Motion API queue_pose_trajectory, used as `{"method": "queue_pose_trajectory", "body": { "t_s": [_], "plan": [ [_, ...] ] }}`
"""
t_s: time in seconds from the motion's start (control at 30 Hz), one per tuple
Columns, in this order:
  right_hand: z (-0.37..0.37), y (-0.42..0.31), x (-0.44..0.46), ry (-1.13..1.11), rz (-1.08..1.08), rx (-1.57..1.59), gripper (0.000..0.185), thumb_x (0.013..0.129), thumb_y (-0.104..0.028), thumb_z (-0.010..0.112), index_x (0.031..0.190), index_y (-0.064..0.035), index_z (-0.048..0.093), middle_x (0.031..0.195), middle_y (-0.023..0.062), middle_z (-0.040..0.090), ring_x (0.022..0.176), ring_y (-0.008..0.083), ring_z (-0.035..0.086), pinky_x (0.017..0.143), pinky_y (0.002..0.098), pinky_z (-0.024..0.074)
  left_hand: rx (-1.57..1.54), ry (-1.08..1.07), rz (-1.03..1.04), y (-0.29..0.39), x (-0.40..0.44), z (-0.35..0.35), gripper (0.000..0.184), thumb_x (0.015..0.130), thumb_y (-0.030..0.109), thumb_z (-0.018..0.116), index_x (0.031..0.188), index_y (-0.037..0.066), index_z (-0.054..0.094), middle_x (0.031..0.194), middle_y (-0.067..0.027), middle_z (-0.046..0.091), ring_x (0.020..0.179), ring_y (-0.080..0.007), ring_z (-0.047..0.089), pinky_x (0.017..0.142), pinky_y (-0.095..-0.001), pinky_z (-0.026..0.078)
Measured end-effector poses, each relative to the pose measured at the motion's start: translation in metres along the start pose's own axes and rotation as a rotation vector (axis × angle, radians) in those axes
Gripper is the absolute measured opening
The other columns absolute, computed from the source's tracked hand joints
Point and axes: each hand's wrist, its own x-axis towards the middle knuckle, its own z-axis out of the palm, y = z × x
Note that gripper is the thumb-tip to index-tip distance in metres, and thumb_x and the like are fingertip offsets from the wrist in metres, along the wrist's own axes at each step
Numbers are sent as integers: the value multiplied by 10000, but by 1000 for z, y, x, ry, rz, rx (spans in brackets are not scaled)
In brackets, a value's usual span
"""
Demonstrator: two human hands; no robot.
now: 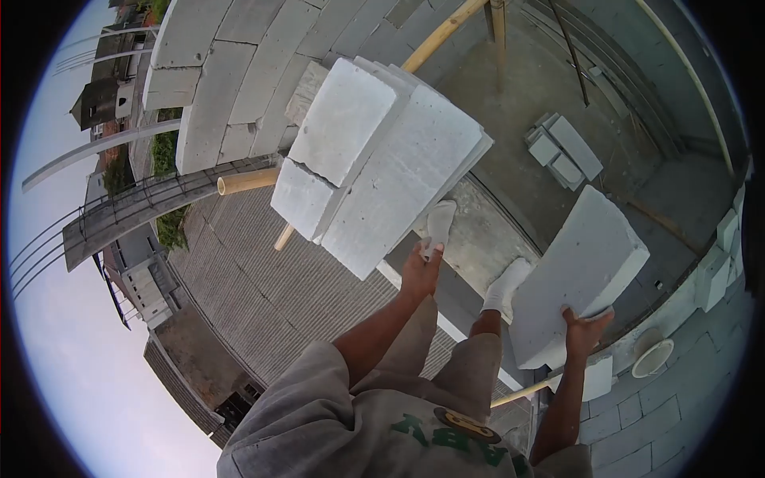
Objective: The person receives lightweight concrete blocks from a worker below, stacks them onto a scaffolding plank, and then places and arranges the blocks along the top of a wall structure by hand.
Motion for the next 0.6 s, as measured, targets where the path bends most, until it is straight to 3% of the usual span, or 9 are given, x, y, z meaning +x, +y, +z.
{"method": "queue_pose_trajectory", "body": {
  "t_s": [0.1, 0.17, 0.27, 0.33, 0.4, 0.5, 0.6],
  "plan": [
    [78, -87, -22, -150, -113, 411, 930, 624, -42, 794, 1309, -9, 167, 1291, 209, 356, 1212, 314, 375, 1046, 411, 303, -73, -46, -318, -57, 16, -45, 720, 897, 539, 468, 1247, -90, 449, 1234, -253, 526, 1144, -356, 512, 965, -389, 389],
    [125, -152, -48, -290, -97, 608, 1013, 641, -29, 781, 1362, 3, 71, 1341, 217, 298, 1259, 304, 319, 1071, 413, 269, -502, -28, -730, -56, 21, -81, 825, 894, 629, 375, 1298, -89, 403, 1328, -229, 459, 1223, -342, 442, 1004, -399, 352],
    [197, -232, -82, -514, -8, 750, 1171, 659, -73, 775, 1383, 74, -133, 1407, 237, 226, 1309, 321, 262, 1111, 406, 185, -1164, -121, -577, -62, 47, -133, 881, 885, 672, 330, 1371, -62, 315, 1406, -201, 369, 1278, -322, 374, 1049, -395, 302],
    [249, -263, -101, -643, 48, 784, 1217, 665, -149, 782, 1348, 119, -188, 1423, 255, 199, 1322, 332, 242, 1121, 400, 144, -1024, 333, -412, -43, 78, -169, 902, 885, 682, 307, 1411, -47, 233, 1433, -194, 321, 1293, -310, 350, 1080, -389, 261],
    [295, -291, -118, -700, 73, 691, 1247, 662, -212, 790, 1339, 123, -203, 1411, 273, 206, 1327, 337, 230, 1123, 389, 134, -1179, 368, -296, -57, 109, -221, 907, 887, 676, 312, 1425, -42, 181, 1459, -182, 270, 1317, -308, 313, 1095, -396, 241],
    [364, -308, -139, -693, 154, 715, 1140, 627, -222, 802, 1383, 73, 2, 1344, 234, 321, 1239, 289, 358, 1059, 368, 273, -968, 480, -276, -93, 150, -271, 878, 892, 644, 364, 1392, -69, 252, 1401, -212, 347, 1261, -321, 393, 1057, -392, 312],
    [405, -303, -148, -853, 157, 615, 1072, 671, -260, 778, 1362, 86, 34, 1335, 246, 325, 1237, 275, 360, 1043, 346, 289, -898, 480, -311, -107, 167, -303, 833, 891, 602, 432, 1345, -91, 340, 1338, -226, 414, 1189, -319, 465, 1002, -391, 377]
  ]
}}
